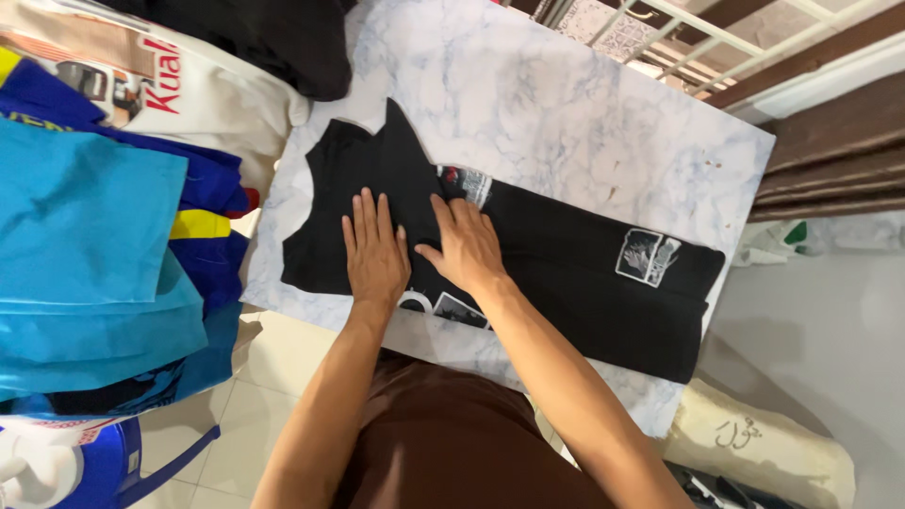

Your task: The person folds a black t-shirt on a table by aligning the sleeves and body before smoothing it out by hand.

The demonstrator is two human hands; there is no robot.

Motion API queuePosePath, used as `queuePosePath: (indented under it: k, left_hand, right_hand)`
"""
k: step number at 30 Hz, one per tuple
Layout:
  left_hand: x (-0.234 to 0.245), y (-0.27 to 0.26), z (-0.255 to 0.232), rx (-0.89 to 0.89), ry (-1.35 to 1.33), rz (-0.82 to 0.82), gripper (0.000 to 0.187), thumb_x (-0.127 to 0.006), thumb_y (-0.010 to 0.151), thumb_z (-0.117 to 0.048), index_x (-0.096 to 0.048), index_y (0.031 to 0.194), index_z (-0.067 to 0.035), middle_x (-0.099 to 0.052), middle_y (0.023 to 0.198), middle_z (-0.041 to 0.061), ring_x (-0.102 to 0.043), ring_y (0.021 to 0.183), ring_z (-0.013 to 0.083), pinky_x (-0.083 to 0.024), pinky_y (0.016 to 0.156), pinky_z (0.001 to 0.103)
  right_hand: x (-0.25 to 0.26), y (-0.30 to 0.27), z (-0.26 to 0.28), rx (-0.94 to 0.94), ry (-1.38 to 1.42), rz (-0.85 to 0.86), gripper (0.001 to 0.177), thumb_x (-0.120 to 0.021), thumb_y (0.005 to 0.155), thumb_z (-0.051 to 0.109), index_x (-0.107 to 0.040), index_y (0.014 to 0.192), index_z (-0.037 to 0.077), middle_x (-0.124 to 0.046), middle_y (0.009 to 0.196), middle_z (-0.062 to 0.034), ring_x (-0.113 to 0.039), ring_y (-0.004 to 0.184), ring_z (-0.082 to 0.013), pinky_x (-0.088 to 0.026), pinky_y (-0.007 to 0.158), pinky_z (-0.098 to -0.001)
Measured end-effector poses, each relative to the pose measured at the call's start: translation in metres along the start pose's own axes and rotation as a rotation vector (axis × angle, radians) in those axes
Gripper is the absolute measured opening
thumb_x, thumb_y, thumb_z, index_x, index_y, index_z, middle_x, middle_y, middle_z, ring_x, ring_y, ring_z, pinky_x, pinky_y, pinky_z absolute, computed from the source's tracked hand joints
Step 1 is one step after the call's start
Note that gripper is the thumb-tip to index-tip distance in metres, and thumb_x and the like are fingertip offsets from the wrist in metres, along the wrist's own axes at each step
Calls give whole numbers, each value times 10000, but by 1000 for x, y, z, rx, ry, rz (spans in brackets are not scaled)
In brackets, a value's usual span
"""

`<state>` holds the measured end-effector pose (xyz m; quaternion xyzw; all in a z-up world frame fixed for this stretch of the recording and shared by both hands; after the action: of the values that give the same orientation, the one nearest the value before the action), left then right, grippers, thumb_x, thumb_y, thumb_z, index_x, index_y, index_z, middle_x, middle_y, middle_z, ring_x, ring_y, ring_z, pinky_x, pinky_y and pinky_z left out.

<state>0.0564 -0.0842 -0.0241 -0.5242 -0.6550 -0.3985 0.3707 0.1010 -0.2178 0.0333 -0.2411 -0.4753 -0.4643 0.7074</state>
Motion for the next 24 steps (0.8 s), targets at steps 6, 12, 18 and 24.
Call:
queuePosePath:
  k: [6, 12, 18, 24]
  left_hand:
    - [-1, -11, 18, 76, 32, 70, 684, -445, 1061, -361, -305, 1579, 63, -233, 1676, 238, -168, 1574, 365, -112, 1267, 533]
    - [14, -7, 25, 112, -146, -4, 592, -425, 1085, -351, -425, 1523, 47, -331, 1645, 238, -272, 1552, 390, -170, 1266, 530]
    - [-10, 10, 70, 637, -1067, 134, 723, -360, 1047, -577, -627, 1359, 18, -669, 1333, 253, -648, 1109, 311, -519, 993, 455]
    - [-18, 43, 88, 920, -1355, 512, 938, -506, 839, -769, -562, 1372, 0, -596, 1339, 219, -634, 1100, 263, -544, 897, 405]
  right_hand:
    - [-23, 22, 0, 95, -431, -50, 597, -743, 832, 91, -600, 1411, 50, -622, 1264, -161, -620, 1078, -303, -494, 919, -423]
    - [-11, 17, -33, -197, 344, -235, 238, -638, 961, 35, -700, 1191, 37, -712, 1155, -163, -685, 1080, -348, -549, 941, -427]
    - [-7, 2, -30, -129, 607, -83, 329, -545, 916, -40, -670, 1213, 28, -715, 1189, -159, -734, 1046, -297, -589, 860, -400]
    - [1, -23, 19, 549, 89, 96, 101, -702, 842, 7, -673, 933, 38, -707, 1258, -136, -669, 1193, -284, -528, 1025, -419]
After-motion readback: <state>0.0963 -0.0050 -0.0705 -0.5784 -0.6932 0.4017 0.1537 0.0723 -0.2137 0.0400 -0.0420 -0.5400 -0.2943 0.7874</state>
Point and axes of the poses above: each hand's wrist, its own y-axis towards the middle knuckle, its own x-axis out of the back of the hand, z = x × y, the point moved 7 cm from there along y, towards the middle knuckle
